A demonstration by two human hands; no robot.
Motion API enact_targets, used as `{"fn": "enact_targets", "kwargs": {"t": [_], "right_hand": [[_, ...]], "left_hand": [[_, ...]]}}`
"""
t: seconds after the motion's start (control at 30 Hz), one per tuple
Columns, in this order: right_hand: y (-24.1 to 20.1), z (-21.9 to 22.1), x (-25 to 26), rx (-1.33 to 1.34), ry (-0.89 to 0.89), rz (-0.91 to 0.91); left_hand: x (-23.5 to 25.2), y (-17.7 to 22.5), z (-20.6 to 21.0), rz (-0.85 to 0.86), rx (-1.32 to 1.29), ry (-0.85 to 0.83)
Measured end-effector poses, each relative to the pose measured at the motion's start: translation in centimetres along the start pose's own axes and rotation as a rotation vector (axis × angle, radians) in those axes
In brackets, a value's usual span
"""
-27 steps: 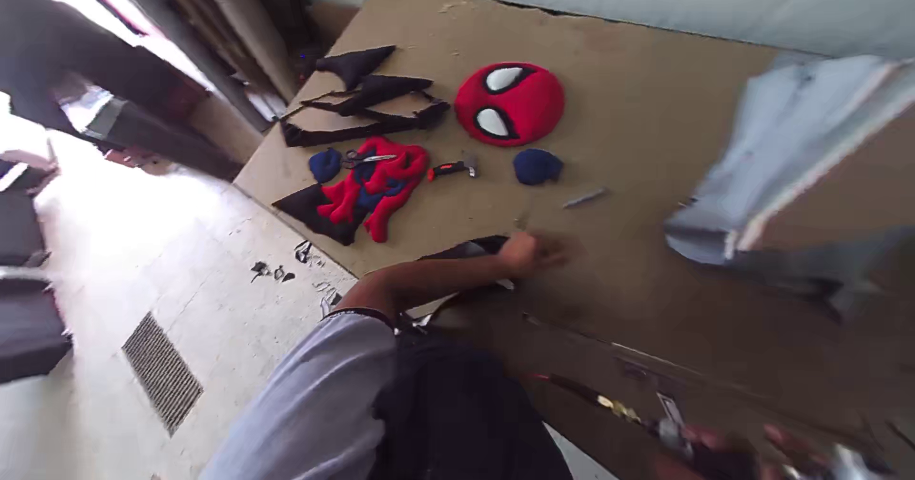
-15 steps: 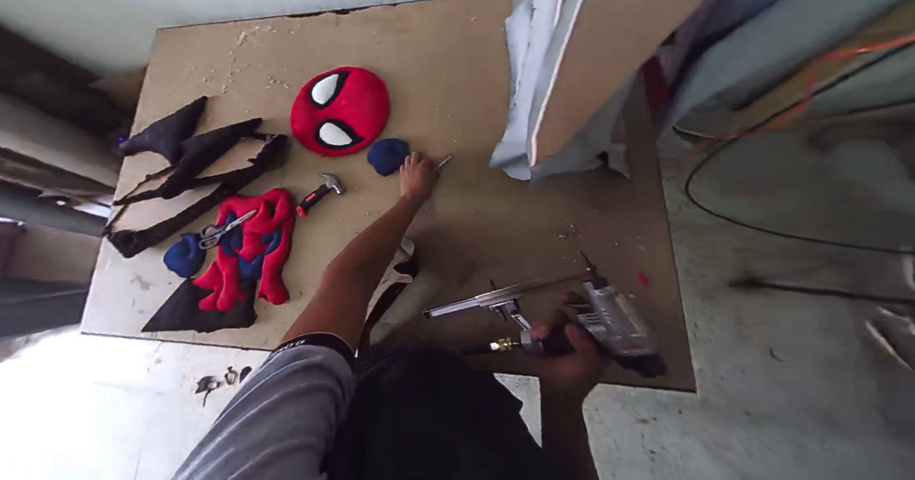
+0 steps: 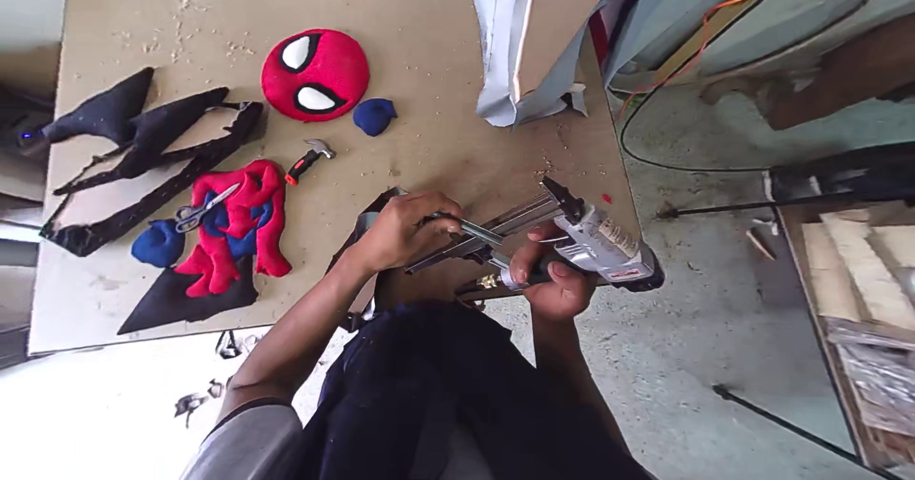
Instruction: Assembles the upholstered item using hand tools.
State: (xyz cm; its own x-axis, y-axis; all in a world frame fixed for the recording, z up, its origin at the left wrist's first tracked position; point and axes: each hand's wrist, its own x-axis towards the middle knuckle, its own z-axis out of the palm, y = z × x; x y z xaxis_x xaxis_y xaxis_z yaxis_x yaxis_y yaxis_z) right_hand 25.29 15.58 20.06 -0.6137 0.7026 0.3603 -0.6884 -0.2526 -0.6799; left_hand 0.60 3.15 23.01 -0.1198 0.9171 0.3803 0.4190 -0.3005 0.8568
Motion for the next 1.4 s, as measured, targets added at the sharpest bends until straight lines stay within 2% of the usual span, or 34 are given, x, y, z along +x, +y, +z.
{"fn": "enact_targets", "kwargs": {"t": [0.1, 0.2, 0.33, 0.6, 0.7, 0.8, 0.9, 0.97, 1.03, 1.13, 1.2, 1.27, 1.3, 1.33, 1.4], "right_hand": [[-0.3, 3.1, -1.9, 0.026, -0.033, -0.038], [-0.7, 5.8, -4.2, 0.036, -0.046, -0.079], [-1.5, 8.6, -6.9, -0.002, -0.088, -0.126], [-2.4, 13.2, -10.1, -0.013, -0.082, -0.234], [-3.3, 14.2, -10.5, -0.030, -0.065, -0.278], [-4.7, 14.6, -10.7, -0.037, -0.025, -0.327], [-6.7, 14.6, -10.5, -0.070, 0.070, -0.446], [-8.1, 14.4, -9.6, -0.037, 0.122, -0.550], [-8.5, 14.1, -8.7, -0.017, 0.161, -0.599], [-5.7, 13.6, -7.6, -0.004, 0.153, -0.503], [-2.8, 13.3, -7.2, 0.033, 0.159, -0.426], [-1.2, 12.1, -6.3, 0.042, 0.192, -0.389], [-0.8, 11.1, -6.2, 0.011, 0.207, -0.343], [-0.5, 9.8, -6.2, -0.050, 0.215, -0.283], [-0.1, 6.9, -6.0, -0.203, 0.239, -0.170]], "left_hand": [[-2.2, 2.2, -1.7, 0.035, -0.036, 0.091], [-4.3, 4.2, -2.8, 0.058, 0.004, 0.073], [-5.9, 6.9, -2.5, 0.127, -0.020, 0.024], [-5.9, 12.5, 0.2, 0.293, -0.066, 0.091], [-5.7, 13.9, 0.2, 0.368, -0.085, 0.017], [-5.9, 14.8, -1.9, 0.424, 0.006, -0.120], [-7.3, 12.7, -5.2, 0.398, -0.002, -0.077], [-8.0, 10.4, -5.5, 0.387, -0.203, -0.008], [-7.6, 9.2, -4.0, 0.399, -0.401, 0.072], [-4.6, 10.5, -0.4, 0.481, -0.660, 0.261], [-2.5, 11.3, 1.4, 0.555, -0.734, 0.383], [-1.2, 9.5, 1.6, 0.531, -0.742, 0.447], [-1.6, 7.3, 1.6, 0.448, -0.690, 0.430], [-3.0, 4.4, 1.8, 0.323, -0.526, 0.413], [-7.8, -2.3, 2.4, -0.012, 0.065, 0.308]]}}
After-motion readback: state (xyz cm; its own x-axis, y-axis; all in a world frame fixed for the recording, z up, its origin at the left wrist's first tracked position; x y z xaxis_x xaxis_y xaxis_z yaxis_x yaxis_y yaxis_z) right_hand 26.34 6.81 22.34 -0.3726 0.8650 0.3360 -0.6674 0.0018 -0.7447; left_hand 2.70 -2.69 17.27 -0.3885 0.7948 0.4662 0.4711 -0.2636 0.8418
